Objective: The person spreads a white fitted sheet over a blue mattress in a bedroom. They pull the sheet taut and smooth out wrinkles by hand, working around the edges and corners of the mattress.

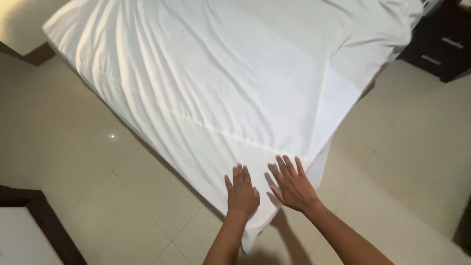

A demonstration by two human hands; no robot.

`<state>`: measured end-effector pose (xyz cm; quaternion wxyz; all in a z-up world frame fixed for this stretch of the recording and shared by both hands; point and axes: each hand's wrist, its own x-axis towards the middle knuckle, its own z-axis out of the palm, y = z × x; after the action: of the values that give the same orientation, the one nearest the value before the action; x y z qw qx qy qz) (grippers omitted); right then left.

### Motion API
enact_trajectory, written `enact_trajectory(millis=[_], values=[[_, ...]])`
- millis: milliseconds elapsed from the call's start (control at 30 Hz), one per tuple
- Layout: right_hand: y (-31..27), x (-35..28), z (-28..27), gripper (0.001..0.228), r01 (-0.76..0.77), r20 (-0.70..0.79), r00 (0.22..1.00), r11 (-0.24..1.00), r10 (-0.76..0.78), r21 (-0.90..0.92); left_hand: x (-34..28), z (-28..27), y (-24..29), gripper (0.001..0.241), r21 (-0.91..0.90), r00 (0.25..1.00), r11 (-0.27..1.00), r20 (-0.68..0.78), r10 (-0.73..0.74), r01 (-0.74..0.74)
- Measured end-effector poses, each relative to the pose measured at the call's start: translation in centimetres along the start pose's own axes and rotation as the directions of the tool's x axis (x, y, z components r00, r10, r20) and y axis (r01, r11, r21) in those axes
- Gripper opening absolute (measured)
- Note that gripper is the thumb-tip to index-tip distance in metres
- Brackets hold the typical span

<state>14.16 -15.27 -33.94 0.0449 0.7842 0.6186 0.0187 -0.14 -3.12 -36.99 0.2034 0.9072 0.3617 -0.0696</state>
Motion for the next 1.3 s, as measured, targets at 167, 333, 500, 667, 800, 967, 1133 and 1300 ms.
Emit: enact_trajectory(millis=[167, 333, 500, 667, 800, 967, 1133, 1300], values=[[-1.3, 2.4, 5.9, 0.075, 0.063, -0.056, 0.997, 0.987, -0.055, 0.148, 3.2, 5.3, -4.1, 0.076, -0.14, 0.885, 0.93, -0.381, 0.267, -0.341], [-1.1, 3.4, 9.2, 0.081, 0.184, -0.298, 0.948, 0.952, -0.107, 0.243, 4.3, 6.2, -4.3, 0.075, -0.066, 0.767, 0.896, -0.548, 0.335, -0.439], [-0.6, 4.0, 9.5, 0.079, 0.192, -0.38, 0.92, 0.956, -0.096, 0.223, 4.9, 7.4, -4.6, 0.066, -0.055, 0.698, 0.891, -0.644, 0.314, -0.451], [-0.1, 4.0, 10.7, 0.077, 0.218, -0.398, 0.905, 0.968, -0.152, 0.125, 4.7, 6.9, -4.7, 0.064, -0.003, 0.677, 0.897, -0.658, 0.331, -0.442], [-0.3, 3.4, 11.4, 0.075, 0.24, -0.4, 0.895, 0.969, -0.197, 0.061, 4.5, 7.0, -4.6, 0.061, 0.035, 0.656, 0.9, -0.672, 0.343, -0.435], [-0.1, 3.5, 10.6, 0.074, 0.243, -0.418, 0.887, 0.968, -0.195, 0.062, 5.0, 7.4, -4.7, 0.063, 0.072, 0.666, 0.904, -0.651, 0.363, -0.422], [0.3, 3.8, 10.9, 0.074, 0.248, -0.388, 0.896, 0.968, -0.216, 0.032, 5.1, 7.9, -5.4, 0.063, 0.083, 0.663, 0.905, -0.653, 0.365, -0.417], [0.4, 3.4, 10.6, 0.083, 0.296, -0.33, 0.908, 0.953, -0.26, 0.063, 3.9, 7.7, -5.5, 0.066, 0.101, 0.68, 0.905, -0.626, 0.381, -0.414]])
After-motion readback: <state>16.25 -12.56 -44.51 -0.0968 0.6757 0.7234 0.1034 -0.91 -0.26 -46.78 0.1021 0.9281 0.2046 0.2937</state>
